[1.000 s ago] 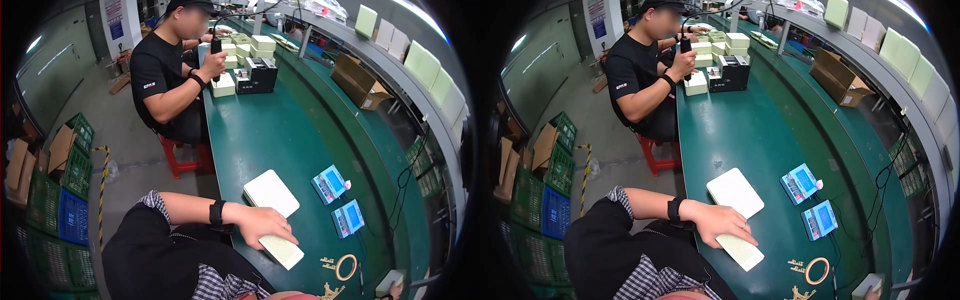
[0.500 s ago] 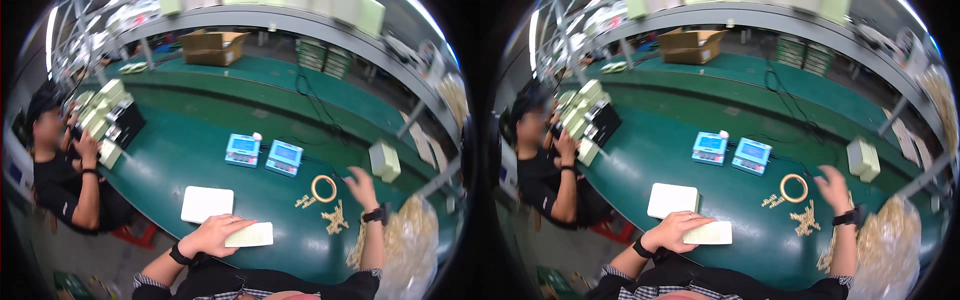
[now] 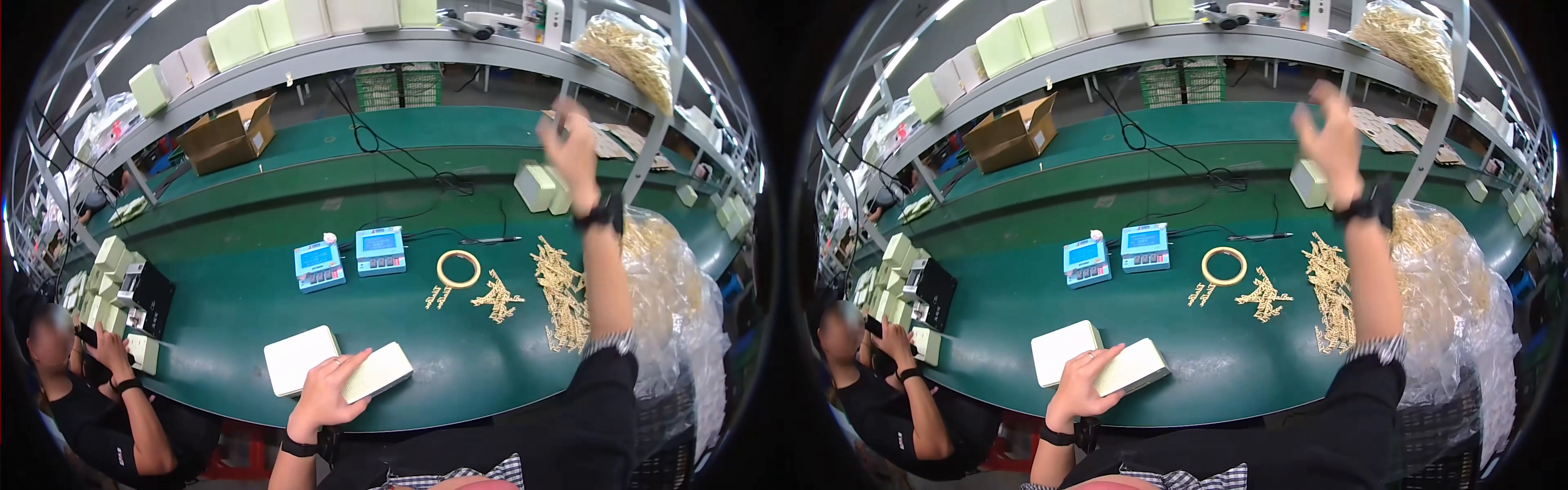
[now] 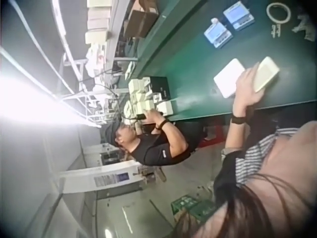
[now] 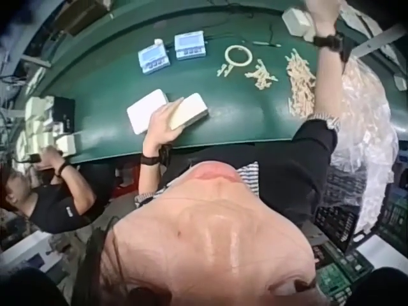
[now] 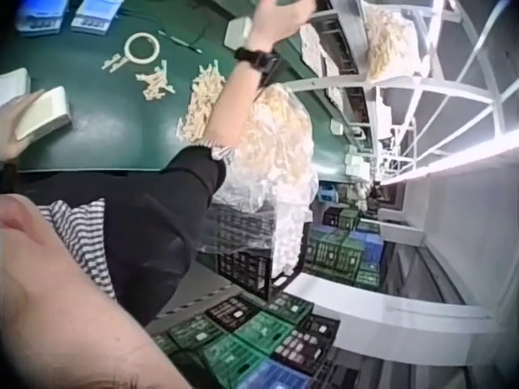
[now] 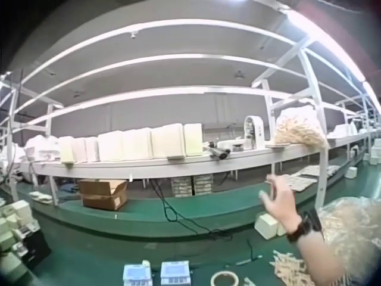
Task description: The person tests the light and sound of electronic speakers, marks the back of one with a pen, and applies decorative labels to the speaker grilles. After checking the functions, the person stacks the completed devices on the workbench.
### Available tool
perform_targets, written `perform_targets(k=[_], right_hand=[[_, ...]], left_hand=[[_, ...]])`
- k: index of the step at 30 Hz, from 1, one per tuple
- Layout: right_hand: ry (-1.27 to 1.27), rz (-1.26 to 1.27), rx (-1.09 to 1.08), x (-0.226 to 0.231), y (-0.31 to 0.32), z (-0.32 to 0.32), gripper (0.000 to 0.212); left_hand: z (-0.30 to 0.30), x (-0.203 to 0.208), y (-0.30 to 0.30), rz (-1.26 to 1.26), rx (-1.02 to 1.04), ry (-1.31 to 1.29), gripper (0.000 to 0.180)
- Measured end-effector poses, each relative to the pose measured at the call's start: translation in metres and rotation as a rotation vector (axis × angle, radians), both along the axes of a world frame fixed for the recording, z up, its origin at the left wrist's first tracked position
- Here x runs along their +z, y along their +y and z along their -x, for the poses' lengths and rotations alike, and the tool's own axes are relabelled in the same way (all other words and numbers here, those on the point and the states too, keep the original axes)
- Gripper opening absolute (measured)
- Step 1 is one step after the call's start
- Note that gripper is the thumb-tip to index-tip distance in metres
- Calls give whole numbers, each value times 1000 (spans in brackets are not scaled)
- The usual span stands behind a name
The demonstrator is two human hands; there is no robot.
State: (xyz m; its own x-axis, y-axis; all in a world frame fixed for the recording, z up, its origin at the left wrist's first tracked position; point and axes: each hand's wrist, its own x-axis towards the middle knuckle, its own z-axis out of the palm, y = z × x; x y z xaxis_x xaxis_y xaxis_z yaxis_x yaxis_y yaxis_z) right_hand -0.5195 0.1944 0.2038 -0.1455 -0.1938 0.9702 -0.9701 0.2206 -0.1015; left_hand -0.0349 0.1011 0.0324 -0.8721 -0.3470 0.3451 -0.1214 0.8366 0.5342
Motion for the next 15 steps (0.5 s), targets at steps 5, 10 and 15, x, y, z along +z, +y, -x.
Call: perform_targets(k=[5, 10, 15], right_hand=[[-267, -172, -778, 150, -17, 109, 80], [-345, -521, -705, 172, -9, 205, 80], [-628, -599, -602, 172, -3, 128, 88]], left_hand=[[-8, 5, 4, 3, 60, -5, 76], [-1, -1, 0, -58, -2, 20, 75], [-7, 2, 4, -33, 43, -16, 75]])
